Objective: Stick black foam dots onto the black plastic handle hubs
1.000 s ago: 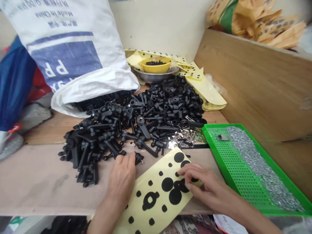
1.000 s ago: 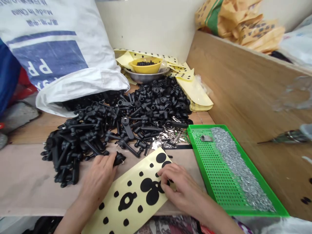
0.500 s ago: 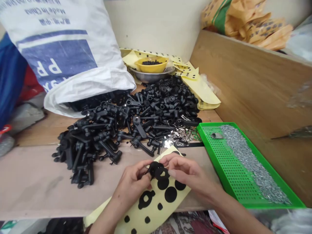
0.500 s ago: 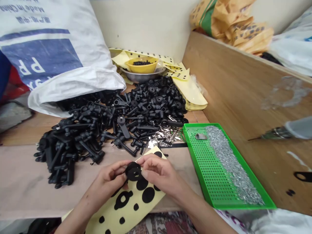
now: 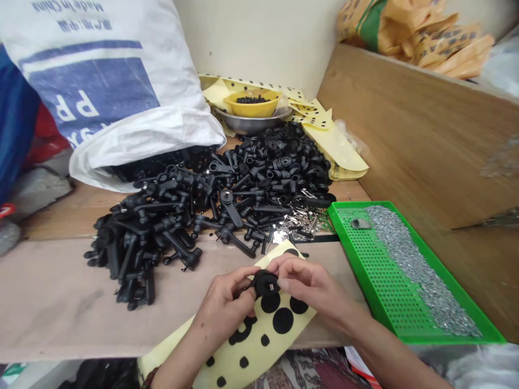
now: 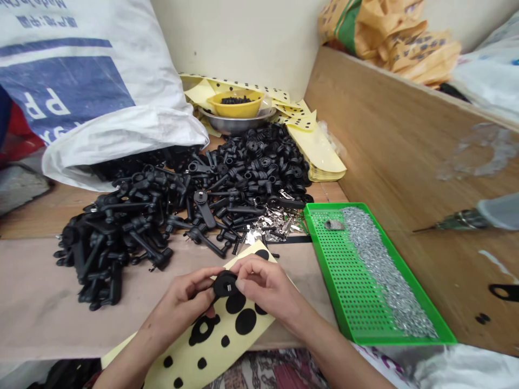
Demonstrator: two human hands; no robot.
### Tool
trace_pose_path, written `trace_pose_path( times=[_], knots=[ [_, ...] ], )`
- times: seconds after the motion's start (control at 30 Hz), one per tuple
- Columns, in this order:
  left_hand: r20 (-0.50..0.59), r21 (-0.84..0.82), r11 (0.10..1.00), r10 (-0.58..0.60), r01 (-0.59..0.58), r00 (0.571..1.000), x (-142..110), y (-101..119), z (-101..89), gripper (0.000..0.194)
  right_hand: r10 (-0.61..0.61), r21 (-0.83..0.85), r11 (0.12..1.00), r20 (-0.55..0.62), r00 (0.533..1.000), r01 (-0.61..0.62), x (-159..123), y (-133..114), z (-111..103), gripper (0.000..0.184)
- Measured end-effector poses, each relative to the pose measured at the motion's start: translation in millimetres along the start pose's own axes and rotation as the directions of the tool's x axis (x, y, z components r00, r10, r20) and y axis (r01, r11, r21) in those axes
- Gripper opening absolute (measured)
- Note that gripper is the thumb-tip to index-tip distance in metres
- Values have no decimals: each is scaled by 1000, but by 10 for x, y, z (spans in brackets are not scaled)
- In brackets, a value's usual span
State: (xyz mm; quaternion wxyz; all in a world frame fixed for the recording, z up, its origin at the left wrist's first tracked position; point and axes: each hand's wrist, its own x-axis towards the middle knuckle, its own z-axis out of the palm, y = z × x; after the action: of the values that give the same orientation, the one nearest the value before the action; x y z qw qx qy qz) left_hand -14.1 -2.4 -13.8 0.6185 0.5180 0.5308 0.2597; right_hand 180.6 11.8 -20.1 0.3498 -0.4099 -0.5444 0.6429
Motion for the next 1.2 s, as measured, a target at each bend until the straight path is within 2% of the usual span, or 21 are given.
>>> trace_pose_path(
  times=[0.37, 0.6, 0.83, 1.0, 1.2],
  knots=[
    [1, 37, 999, -19, 19, 1000, -11, 36, -4, 43, -28, -100, 995, 6, 1000, 29, -3, -9, -7, 19],
    [39, -11, 999, -30, 30, 999, -10, 32, 0, 46, -11, -69, 998, 31, 999, 13, -7, -24, -18, 19],
    [22, 8, 998, -65, 65, 998, -8, 43, 9, 46, -3, -95, 995, 40, 999, 7, 2, -47, -13, 20],
    [12, 34, 998, -47, 46, 999, -39, 68, -10, 39, 0, -70, 998, 56, 998, 4, 7, -40, -14, 21],
    [33, 11, 999, -45, 45, 998, -19, 25, -8, 38, 37, -42, 999, 29, 999, -35, -6, -49, -4, 23]
  ],
)
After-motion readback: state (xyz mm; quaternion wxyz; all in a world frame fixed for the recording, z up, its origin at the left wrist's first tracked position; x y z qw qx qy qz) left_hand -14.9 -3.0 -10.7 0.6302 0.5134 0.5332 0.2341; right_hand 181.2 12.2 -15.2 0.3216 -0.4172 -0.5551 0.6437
